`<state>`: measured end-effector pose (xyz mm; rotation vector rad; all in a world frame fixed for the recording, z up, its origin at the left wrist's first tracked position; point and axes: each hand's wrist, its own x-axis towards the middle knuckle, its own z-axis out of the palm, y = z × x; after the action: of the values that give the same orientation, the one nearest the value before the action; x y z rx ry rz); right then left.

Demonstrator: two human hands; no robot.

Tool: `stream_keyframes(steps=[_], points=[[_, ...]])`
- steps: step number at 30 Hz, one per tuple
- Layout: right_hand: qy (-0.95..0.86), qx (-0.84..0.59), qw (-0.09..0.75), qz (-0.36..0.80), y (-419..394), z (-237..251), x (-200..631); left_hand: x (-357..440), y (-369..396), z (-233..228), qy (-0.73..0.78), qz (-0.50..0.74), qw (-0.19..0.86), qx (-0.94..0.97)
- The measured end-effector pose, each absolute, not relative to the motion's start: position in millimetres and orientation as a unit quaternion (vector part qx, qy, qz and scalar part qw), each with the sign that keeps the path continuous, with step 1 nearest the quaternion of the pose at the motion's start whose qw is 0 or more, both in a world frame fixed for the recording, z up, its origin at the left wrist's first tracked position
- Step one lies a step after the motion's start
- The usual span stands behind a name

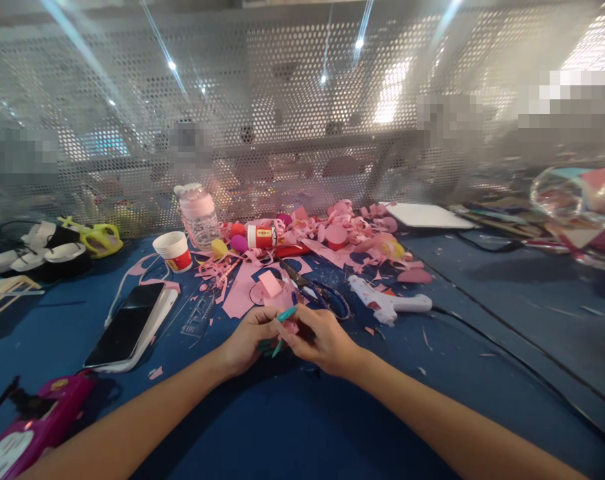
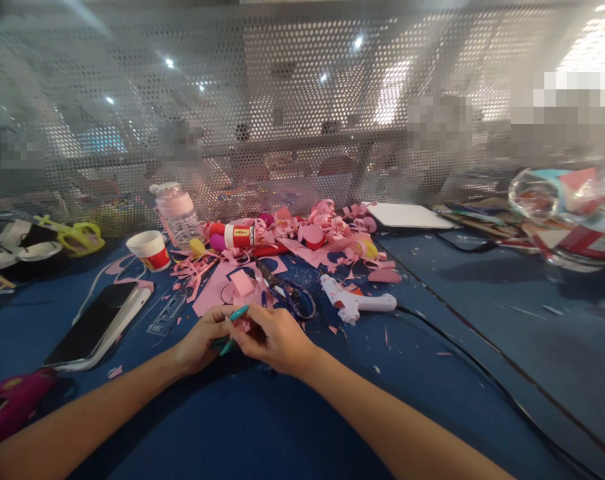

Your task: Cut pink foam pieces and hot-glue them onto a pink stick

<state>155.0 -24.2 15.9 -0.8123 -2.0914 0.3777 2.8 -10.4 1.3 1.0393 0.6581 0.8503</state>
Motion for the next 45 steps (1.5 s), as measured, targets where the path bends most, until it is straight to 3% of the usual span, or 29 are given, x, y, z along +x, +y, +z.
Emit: stream_keyframes(steps=[10,23,45], points=[[-0.833,-0.321,0.449,0.047,-21.5,10.6,158.5,6.5,-12.9,4.4,0.274,0.395,0.753,0.450],[-0.835,-0.384,0.394,-0.032,-21.0,16.4,156.3,8.3,-11.7,1.1,0.320,0.461,0.692,0.455],[-0.827,-0.402,0.389,-0.059,-22.0,15.1,153.5,7.3,-10.0,-4.5,0.330,0.456,0.661,0.496]])
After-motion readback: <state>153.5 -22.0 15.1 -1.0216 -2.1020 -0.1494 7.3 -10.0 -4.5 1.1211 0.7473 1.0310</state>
